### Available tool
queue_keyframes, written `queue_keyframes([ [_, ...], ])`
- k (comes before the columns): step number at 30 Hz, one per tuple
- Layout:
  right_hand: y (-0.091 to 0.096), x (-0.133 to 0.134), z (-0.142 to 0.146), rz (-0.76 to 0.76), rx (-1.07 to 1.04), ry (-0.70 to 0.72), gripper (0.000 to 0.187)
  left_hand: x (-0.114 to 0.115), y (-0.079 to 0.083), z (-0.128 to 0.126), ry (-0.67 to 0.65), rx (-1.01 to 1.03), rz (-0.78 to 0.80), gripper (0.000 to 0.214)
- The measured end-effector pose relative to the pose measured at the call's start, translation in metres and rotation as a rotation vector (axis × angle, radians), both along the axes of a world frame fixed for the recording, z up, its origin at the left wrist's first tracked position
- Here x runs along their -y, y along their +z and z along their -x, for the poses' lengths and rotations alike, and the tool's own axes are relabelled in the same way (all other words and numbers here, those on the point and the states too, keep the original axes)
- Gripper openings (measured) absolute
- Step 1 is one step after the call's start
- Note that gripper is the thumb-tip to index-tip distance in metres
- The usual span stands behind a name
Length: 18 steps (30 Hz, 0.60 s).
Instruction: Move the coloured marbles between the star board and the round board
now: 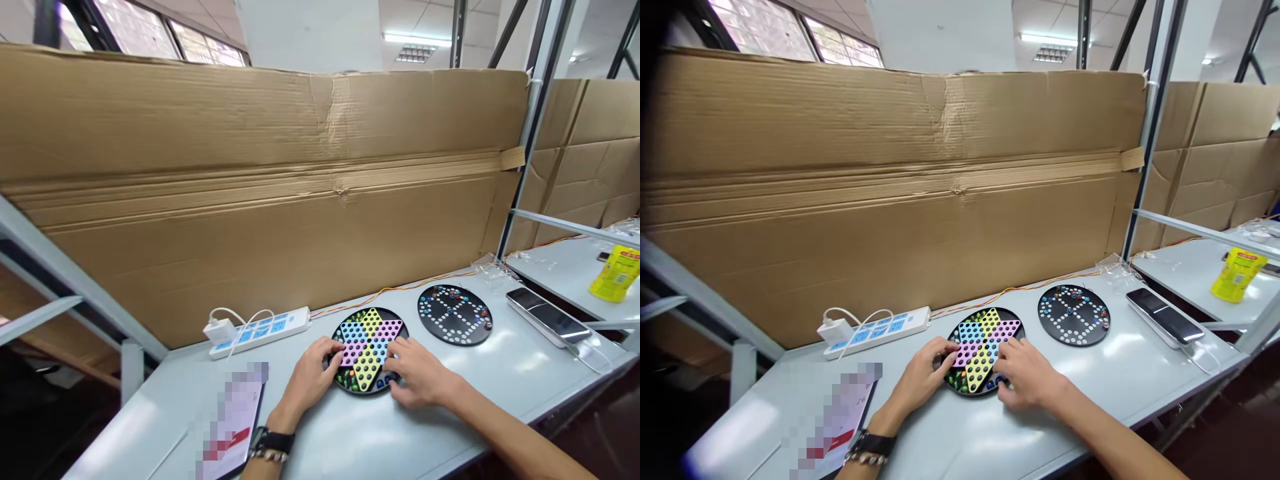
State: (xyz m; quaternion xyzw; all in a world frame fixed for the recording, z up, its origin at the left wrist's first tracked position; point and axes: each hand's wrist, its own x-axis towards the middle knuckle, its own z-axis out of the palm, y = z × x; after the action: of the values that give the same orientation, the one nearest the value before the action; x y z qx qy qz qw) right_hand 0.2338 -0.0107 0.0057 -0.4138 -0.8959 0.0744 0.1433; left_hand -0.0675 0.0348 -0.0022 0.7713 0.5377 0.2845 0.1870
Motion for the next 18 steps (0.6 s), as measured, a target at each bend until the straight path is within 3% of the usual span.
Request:
queue_keyframes([
  [6, 0.013, -0.007, -0.017, 0.099, 0.075, 0.025, 0.026, -0.001, -0.001, 0.000, 0.002, 0.002, -0.016, 0.043],
  [13, 0.029, -0.028, -0.009, 0.123, 0.119, 0.066, 0.043, -0.001, 0.002, 0.000, -0.007, -0.004, -0.001, 0.038],
  [18, 0.040, -0.044, 0.009, 0.190, 0.279, 0.127, 0.033, 0.000, 0.002, -0.001, -0.017, -0.004, 0.001, 0.039],
])
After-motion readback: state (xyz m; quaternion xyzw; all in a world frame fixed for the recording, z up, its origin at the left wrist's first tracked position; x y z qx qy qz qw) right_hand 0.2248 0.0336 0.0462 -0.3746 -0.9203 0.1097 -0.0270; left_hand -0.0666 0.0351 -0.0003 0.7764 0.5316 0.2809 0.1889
